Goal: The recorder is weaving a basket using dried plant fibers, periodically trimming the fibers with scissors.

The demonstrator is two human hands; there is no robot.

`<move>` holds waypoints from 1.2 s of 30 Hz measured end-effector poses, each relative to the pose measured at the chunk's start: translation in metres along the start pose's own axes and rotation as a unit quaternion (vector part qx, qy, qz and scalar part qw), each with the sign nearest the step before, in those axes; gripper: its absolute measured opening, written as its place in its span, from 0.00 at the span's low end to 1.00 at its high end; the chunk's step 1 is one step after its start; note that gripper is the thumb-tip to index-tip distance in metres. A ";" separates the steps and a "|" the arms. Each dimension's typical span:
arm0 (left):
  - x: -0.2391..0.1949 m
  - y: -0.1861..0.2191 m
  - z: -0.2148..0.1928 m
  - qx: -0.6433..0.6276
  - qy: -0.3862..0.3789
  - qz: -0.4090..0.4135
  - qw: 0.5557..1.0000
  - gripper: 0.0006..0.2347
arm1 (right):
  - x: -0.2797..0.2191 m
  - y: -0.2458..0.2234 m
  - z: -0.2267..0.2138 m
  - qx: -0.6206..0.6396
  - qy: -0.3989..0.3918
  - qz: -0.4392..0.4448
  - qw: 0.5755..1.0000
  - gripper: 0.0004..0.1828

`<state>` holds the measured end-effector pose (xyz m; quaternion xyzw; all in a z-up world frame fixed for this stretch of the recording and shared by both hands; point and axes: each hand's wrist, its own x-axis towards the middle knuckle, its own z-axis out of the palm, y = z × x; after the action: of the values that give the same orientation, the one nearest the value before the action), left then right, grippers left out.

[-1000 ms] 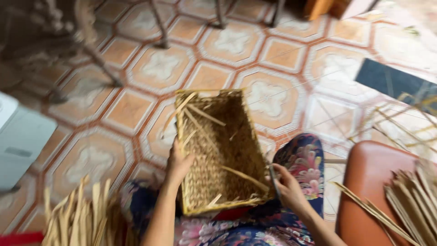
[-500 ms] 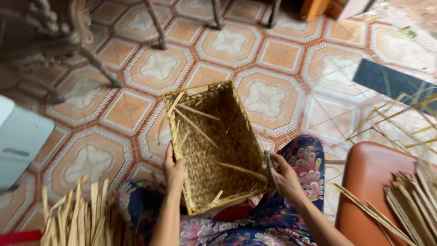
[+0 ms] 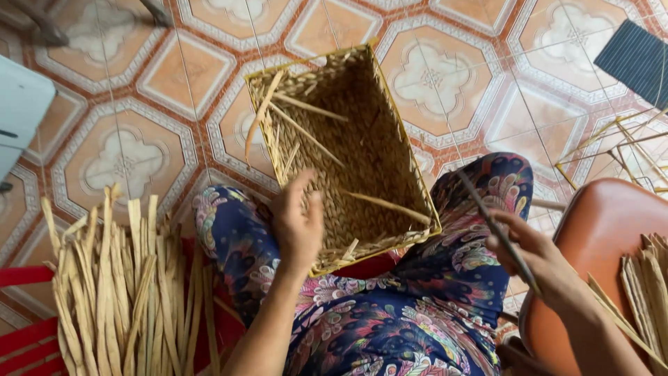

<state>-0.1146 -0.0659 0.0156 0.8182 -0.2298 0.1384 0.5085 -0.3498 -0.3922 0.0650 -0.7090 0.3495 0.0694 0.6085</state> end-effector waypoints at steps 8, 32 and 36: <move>-0.040 0.003 0.116 0.046 -0.288 0.097 0.952 0.17 | -0.058 -0.090 0.041 -0.630 0.009 0.034 0.776 0.35; -0.035 0.016 0.101 0.044 -0.272 0.087 0.957 0.06 | -0.013 -0.099 0.084 -0.826 -0.117 -0.096 0.543 0.24; -0.038 -0.005 0.110 0.063 -0.282 -0.011 0.957 0.08 | -0.010 -0.098 0.075 -0.824 -0.172 -0.045 0.538 0.27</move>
<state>-0.1452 -0.1537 -0.0547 0.8567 -0.3454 -0.0896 0.3724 -0.2752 -0.3182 0.1313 -0.8867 -0.0061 0.4196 -0.1940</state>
